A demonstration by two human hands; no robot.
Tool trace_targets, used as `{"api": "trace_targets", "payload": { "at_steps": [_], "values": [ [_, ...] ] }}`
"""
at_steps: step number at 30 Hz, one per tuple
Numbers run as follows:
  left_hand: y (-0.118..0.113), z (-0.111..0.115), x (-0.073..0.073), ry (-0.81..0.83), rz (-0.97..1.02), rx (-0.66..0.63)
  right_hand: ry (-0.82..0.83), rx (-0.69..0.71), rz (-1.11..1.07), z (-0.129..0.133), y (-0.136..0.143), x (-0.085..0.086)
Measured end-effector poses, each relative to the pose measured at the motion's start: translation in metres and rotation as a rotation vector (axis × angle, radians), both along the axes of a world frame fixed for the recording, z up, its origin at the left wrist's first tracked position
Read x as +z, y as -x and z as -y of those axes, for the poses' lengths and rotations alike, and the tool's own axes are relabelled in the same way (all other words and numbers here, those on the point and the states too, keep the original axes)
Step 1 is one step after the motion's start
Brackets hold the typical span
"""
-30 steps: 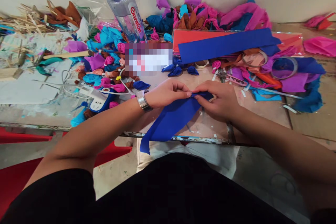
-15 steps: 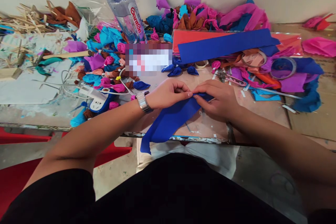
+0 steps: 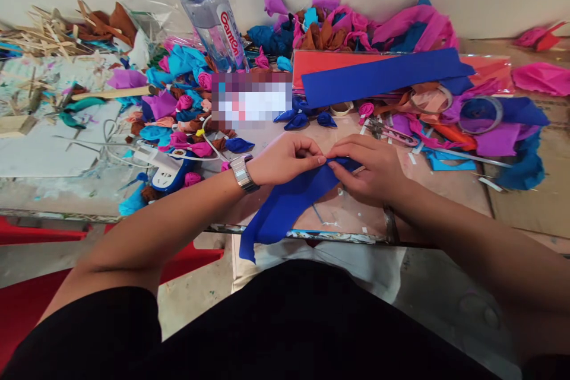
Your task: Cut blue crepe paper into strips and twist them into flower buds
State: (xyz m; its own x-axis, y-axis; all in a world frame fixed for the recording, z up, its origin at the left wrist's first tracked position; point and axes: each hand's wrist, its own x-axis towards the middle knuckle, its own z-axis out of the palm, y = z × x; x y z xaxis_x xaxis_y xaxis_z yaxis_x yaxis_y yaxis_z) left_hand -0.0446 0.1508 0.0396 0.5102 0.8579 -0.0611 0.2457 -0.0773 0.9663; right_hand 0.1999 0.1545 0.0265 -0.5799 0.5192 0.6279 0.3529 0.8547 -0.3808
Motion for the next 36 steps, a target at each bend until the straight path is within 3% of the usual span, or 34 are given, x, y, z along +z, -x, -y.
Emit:
{"api": "trace_targets", "payload": {
  "at_steps": [10,23,30,36],
  "values": [
    [0.000,0.002,0.001,-0.054,-0.019,-0.001,0.034,-0.011,0.026,-0.002,-0.001,-0.004],
    [-0.001,0.011,0.003,-0.465,-0.193,0.053,0.258,-0.022,0.039,-0.002,0.004,-0.006],
    [-0.001,0.013,0.004,-0.519,-0.283,0.059,0.268,0.005,0.028,-0.002,0.005,-0.006],
    [0.000,0.011,0.004,-0.447,-0.201,0.046,0.152,-0.026,0.014,-0.002,0.003,-0.005]
  ]
}}
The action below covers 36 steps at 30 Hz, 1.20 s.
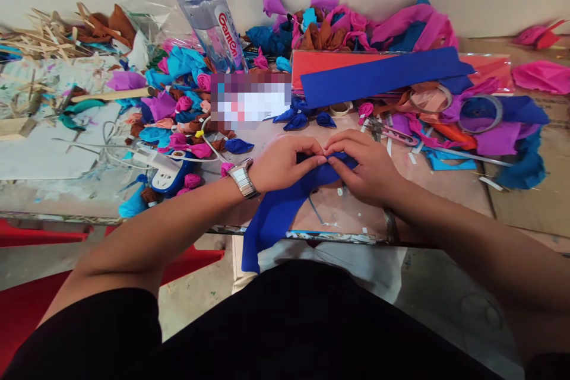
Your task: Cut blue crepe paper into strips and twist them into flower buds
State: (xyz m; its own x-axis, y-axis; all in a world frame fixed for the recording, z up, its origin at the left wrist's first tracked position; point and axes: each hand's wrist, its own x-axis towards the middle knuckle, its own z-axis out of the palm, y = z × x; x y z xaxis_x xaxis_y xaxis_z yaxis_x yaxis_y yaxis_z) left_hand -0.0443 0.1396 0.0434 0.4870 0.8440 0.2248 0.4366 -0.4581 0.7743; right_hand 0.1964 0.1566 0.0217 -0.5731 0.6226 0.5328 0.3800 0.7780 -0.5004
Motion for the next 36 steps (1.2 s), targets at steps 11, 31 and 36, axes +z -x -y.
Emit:
{"api": "trace_targets", "payload": {
  "at_steps": [11,31,36],
  "values": [
    [-0.0006,-0.0009,0.0013,0.079,0.034,-0.005,-0.017,-0.033,-0.002,0.0005,-0.0008,0.0030],
    [-0.0011,0.0028,-0.0003,-0.047,-0.088,0.042,0.303,-0.002,-0.121,-0.0019,0.0034,-0.0023],
    [-0.0016,0.0055,0.0016,-0.081,-0.125,0.040,0.391,-0.010,-0.142,-0.0025,0.0038,-0.0018]
  ]
}}
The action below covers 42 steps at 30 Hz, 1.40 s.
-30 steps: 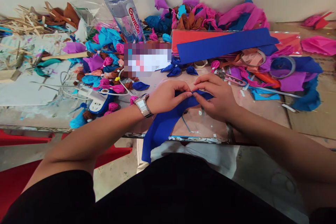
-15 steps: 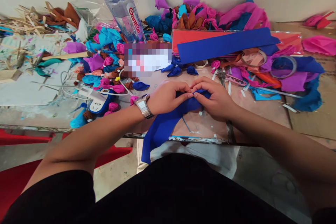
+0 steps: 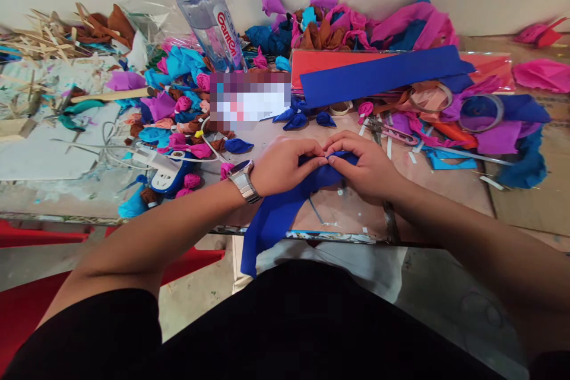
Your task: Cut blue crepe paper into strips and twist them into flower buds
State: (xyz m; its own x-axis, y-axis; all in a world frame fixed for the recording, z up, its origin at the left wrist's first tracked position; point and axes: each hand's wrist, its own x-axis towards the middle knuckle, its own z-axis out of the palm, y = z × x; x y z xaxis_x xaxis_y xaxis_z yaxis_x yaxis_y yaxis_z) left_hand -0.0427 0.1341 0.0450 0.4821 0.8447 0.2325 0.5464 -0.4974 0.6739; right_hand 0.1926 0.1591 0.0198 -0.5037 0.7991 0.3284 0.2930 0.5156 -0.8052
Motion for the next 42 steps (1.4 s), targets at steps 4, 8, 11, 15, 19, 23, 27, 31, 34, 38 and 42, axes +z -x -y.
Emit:
{"api": "trace_targets", "payload": {
  "at_steps": [4,8,11,15,19,23,27,31,34,38,42],
  "values": [
    [0.0002,0.0001,-0.0015,-0.017,-0.040,0.020,0.017,-0.032,0.009,0.0008,0.0007,0.0003],
    [-0.0002,-0.0001,-0.0029,-0.035,-0.057,0.012,0.053,-0.035,0.003,0.0004,0.0017,0.0002],
    [-0.0007,0.0003,-0.0038,-0.040,-0.047,-0.003,0.118,-0.005,0.005,-0.0011,0.0019,0.0005],
    [-0.0011,0.0011,-0.0041,-0.043,-0.035,-0.017,0.212,0.015,0.006,-0.0024,0.0015,0.0015],
    [0.0001,0.0003,-0.0033,-0.052,-0.048,-0.001,0.255,0.024,-0.003,-0.0020,-0.0001,0.0037],
    [0.0019,-0.0014,-0.0039,-0.058,-0.056,0.023,0.194,0.017,0.001,-0.0017,-0.0020,0.0056],
    [0.0016,-0.0008,-0.0050,-0.071,-0.063,0.027,0.182,0.014,0.003,-0.0023,-0.0007,0.0046],
    [-0.0006,0.0017,-0.0050,-0.102,-0.048,0.022,0.307,0.001,-0.039,-0.0017,0.0035,0.0003],
    [-0.0015,0.0027,-0.0047,-0.101,-0.039,0.028,0.404,-0.033,-0.086,-0.0004,0.0052,-0.0030],
    [-0.0003,0.0012,-0.0041,-0.054,-0.022,0.016,0.406,-0.039,-0.096,0.0008,0.0044,-0.0031],
    [0.0011,-0.0008,-0.0040,-0.039,-0.050,0.037,0.269,-0.039,-0.050,0.0012,0.0033,0.0015]
  ]
}}
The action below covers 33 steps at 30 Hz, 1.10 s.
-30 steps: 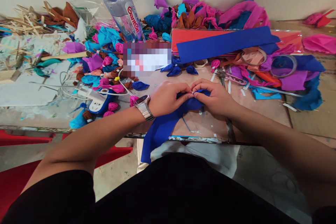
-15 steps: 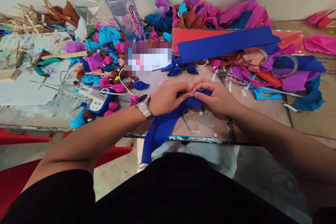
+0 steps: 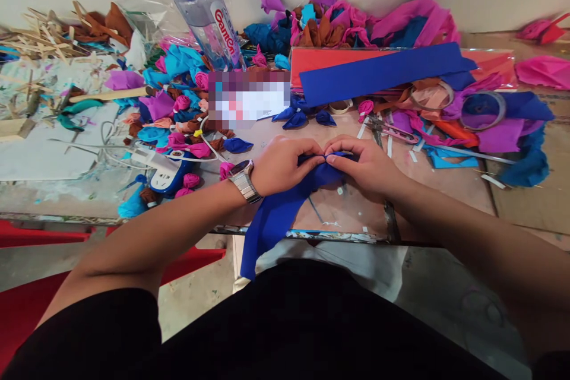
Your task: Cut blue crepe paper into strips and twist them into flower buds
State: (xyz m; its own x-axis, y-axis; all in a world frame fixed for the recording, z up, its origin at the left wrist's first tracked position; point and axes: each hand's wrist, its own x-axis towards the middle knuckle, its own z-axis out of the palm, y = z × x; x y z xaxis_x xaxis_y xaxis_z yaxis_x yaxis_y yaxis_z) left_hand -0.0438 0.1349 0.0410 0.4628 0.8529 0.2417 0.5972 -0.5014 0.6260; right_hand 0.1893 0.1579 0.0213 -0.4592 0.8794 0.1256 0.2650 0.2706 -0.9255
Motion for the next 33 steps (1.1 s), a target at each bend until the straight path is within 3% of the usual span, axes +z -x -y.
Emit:
{"api": "trace_targets", "payload": {
  "at_steps": [12,23,33],
  "values": [
    [-0.003,0.002,-0.001,0.014,0.031,-0.006,0.108,0.020,-0.005,0.000,0.004,0.004],
    [0.001,-0.008,0.003,0.288,0.238,-0.008,-0.007,-0.016,-0.008,-0.006,-0.003,-0.007],
    [0.005,-0.019,0.002,0.480,0.311,-0.060,-0.078,0.009,0.005,-0.009,-0.005,-0.005]
  ]
}}
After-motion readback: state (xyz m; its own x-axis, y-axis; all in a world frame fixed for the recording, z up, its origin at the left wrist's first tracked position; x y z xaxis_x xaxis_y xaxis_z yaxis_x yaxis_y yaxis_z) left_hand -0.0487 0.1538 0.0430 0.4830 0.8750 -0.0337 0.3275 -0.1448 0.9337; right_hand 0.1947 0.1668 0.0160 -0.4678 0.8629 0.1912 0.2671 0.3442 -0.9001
